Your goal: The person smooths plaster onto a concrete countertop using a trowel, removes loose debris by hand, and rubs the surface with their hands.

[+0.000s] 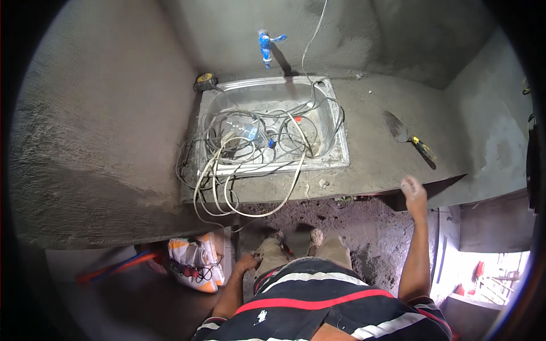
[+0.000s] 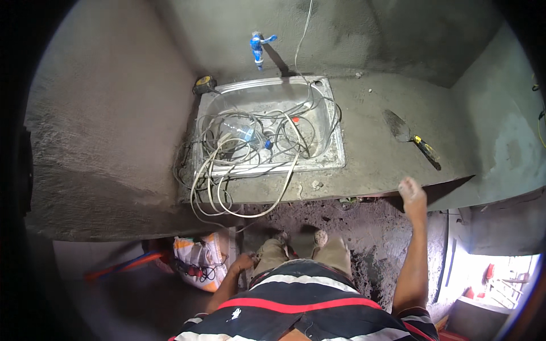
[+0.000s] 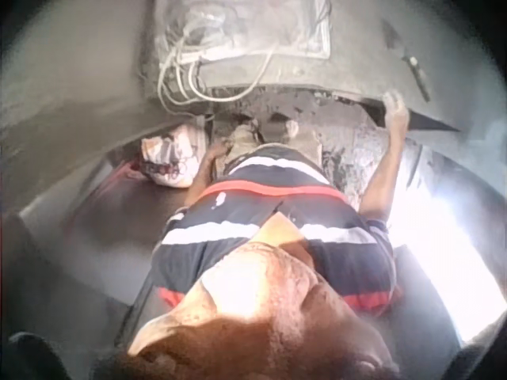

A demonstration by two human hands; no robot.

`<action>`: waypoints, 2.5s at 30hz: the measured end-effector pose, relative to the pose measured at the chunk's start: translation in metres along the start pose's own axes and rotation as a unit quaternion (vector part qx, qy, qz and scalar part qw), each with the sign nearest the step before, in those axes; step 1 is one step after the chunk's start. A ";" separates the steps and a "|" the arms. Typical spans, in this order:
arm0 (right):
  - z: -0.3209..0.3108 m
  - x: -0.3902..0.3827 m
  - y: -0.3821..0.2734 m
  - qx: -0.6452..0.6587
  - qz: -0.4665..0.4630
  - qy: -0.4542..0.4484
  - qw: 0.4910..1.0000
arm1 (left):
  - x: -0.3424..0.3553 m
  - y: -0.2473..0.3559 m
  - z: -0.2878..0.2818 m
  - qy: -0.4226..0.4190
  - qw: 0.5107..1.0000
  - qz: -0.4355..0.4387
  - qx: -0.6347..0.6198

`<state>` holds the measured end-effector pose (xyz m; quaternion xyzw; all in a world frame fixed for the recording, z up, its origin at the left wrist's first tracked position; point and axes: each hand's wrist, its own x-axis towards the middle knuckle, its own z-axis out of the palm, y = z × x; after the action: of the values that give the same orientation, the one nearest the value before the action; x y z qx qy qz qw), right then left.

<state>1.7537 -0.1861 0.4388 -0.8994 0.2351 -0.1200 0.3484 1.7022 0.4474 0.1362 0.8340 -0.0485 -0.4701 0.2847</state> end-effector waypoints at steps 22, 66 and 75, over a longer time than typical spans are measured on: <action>-0.076 0.285 0.062 -0.107 -0.023 -0.263 0.959 | 0.002 0.154 0.257 0.120 0.968 -0.158 -0.156; -0.049 0.277 0.046 -0.228 -0.238 -0.232 0.915 | 0.032 0.143 0.222 0.200 0.877 -0.285 -0.331; -0.018 0.334 0.020 -0.266 -0.200 -0.163 0.929 | 0.045 0.127 0.226 0.175 0.975 -0.123 -0.054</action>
<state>2.0278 -0.3787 0.4561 -0.9946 0.0139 0.0279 0.0992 1.5675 0.2284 0.0788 0.8864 0.1302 -0.3501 0.2734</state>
